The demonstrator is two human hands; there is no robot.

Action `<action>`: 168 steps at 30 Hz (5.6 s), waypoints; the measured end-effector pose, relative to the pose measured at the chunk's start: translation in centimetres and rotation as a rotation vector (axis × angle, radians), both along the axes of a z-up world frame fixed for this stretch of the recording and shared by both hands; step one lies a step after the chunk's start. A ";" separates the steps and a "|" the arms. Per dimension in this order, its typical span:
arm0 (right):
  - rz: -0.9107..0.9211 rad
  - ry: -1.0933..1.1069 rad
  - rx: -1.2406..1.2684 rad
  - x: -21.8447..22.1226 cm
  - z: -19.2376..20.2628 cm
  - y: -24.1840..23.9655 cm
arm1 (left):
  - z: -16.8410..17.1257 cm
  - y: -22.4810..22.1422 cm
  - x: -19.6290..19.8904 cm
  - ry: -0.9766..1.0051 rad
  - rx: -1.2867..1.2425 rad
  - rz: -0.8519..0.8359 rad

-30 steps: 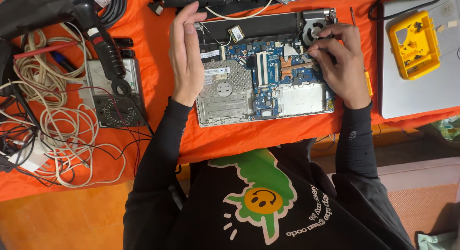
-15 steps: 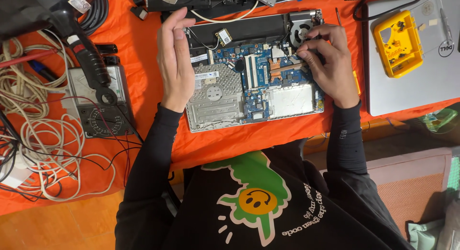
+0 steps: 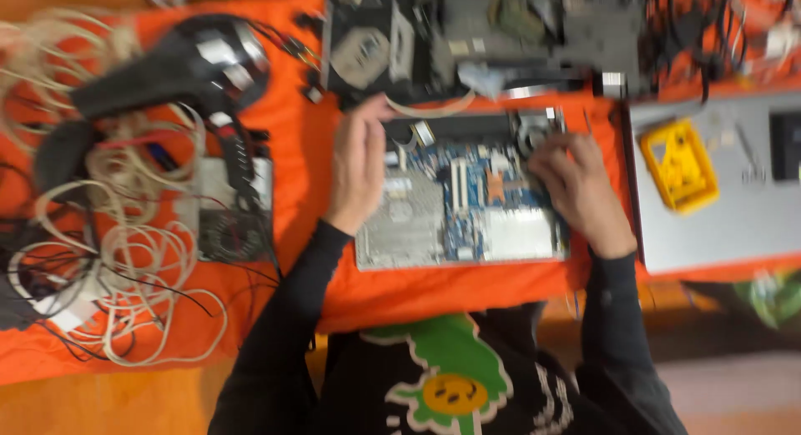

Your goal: Connecting components and repairing a laptop motherboard on a workbench.

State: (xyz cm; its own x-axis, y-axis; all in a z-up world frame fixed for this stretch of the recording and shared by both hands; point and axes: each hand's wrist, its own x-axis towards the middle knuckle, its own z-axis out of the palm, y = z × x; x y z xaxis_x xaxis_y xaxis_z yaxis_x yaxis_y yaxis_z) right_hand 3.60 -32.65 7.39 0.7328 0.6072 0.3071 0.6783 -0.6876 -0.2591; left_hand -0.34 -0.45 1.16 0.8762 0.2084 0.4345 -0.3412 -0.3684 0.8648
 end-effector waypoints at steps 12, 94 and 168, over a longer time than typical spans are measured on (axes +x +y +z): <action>0.073 -0.035 -0.138 0.3 2.9 1.4 | 0.5 0.0 0.0 -0.065 0.041 0.022; 0.035 0.299 0.240 4.4 -0.4 1.4 | 0.8 3.4 0.2 0.102 0.498 -0.305; 0.461 0.082 -0.157 0.5 0.4 5.9 | 0.4 1.6 -0.7 0.070 0.695 -0.300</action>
